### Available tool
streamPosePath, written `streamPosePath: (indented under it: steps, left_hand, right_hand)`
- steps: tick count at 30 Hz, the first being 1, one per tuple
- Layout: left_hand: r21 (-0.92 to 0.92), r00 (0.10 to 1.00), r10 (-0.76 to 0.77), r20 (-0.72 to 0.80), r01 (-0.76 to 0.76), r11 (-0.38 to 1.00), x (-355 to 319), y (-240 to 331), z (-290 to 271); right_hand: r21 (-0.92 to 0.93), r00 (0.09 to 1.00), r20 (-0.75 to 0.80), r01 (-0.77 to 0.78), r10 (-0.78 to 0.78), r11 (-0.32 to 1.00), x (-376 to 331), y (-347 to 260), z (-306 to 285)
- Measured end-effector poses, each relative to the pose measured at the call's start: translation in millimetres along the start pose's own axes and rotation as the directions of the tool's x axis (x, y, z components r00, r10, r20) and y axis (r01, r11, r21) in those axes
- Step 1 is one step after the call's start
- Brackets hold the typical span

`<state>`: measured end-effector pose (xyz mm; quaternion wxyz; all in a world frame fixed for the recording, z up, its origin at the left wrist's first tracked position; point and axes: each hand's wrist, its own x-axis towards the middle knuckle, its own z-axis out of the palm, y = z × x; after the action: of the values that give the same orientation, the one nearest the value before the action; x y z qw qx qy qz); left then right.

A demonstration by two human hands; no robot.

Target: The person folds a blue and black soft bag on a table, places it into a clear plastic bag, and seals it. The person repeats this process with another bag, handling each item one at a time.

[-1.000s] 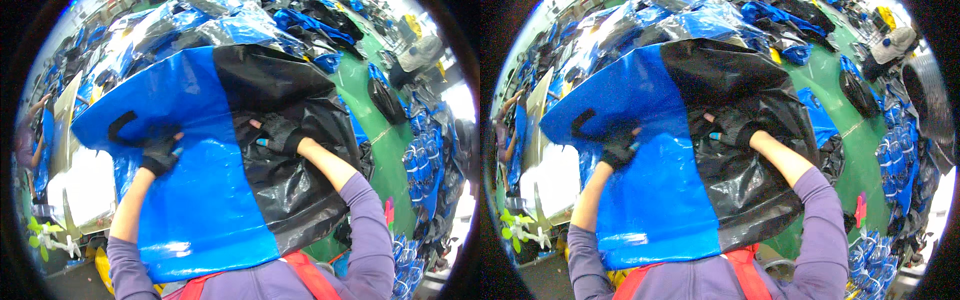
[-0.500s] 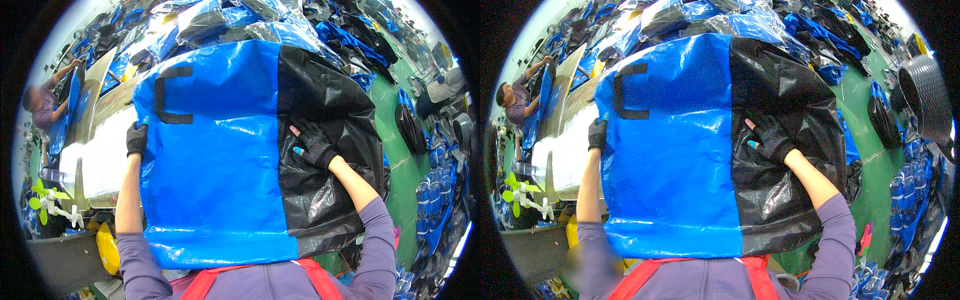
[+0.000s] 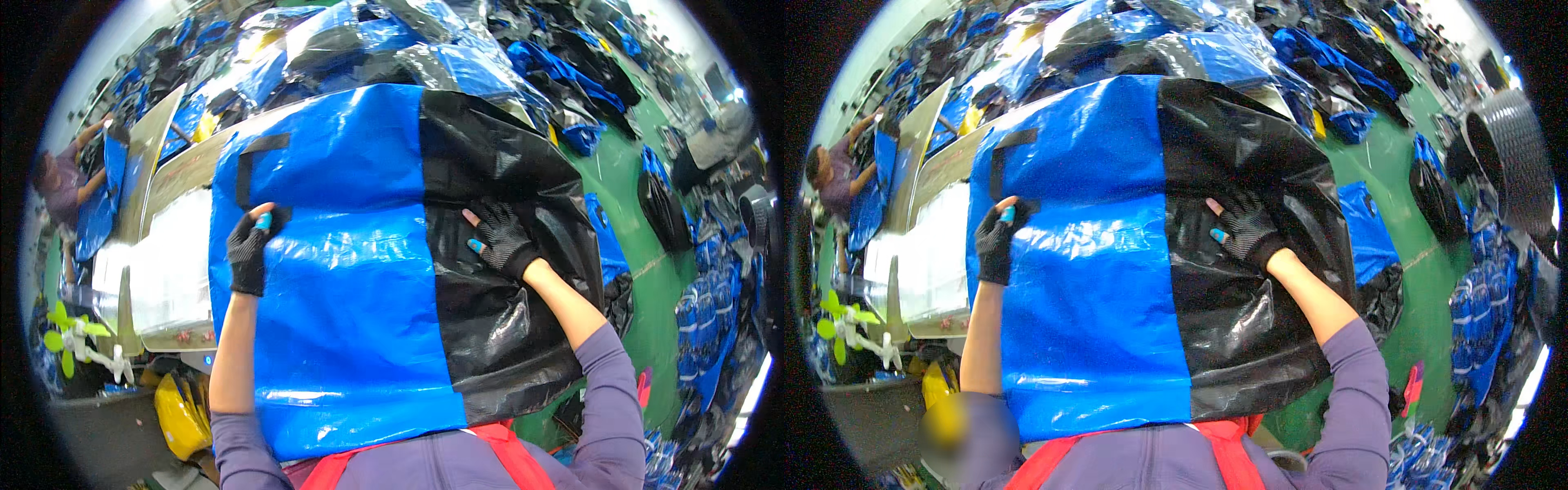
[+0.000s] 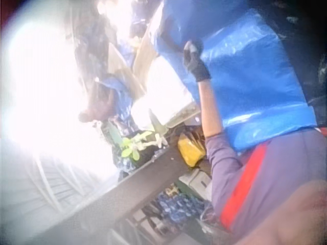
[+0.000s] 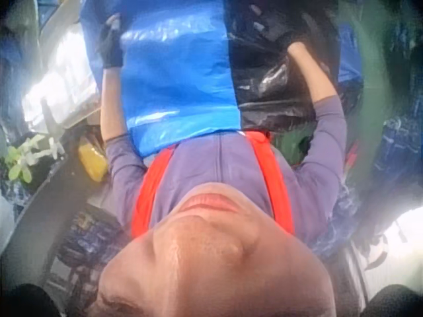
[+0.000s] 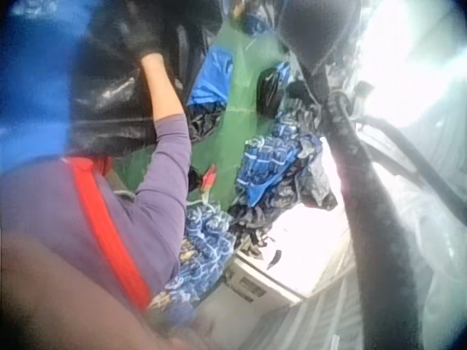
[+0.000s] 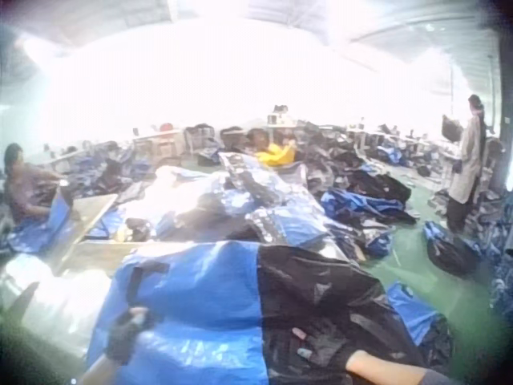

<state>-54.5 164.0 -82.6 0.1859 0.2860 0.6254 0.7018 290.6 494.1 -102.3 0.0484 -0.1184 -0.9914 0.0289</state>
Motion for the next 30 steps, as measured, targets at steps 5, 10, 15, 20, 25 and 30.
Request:
streamPosePath:
  steps: [5,10,15,20,25,30]
  left_hand:
    - [-0.443,0.967,-0.007,0.255,0.123,0.888,-16.1,38.5,57.3]
    - [0.204,0.888,-0.001,0.459,-0.105,0.973,-22.6,46.8,118.6]
    - [0.518,0.673,0.138,0.727,-0.669,0.533,-30.9,6.1,188.0]
    - [0.665,0.694,0.003,0.72,-0.692,0.281,-34.9,-36.8,202.9]
    - [0.677,0.708,0.105,0.699,-0.701,0.225,-38.6,-41.4,195.2]
    - [0.669,0.692,-0.051,0.72,-0.673,0.317,-17.0,-29.0,200.6]
  right_hand:
    - [-0.056,1.0,0.014,-0.004,0.005,0.998,4.7,-10.3,-4.1]
    - [-0.108,0.993,0.05,0.109,-0.105,0.988,11.3,-14.4,-45.3]
    - [-0.135,0.644,-0.729,-0.467,0.232,0.874,5.1,37.5,-113.1]
    - [0.288,0.82,-0.297,-0.411,0.489,0.865,-4.2,76.8,-145.0]
    - [0.05,0.7,-0.344,-0.652,0.626,0.757,-15.0,105.8,-146.6]
    - [0.06,0.835,0.066,-0.55,0.547,0.833,-10.4,142.5,-165.8]
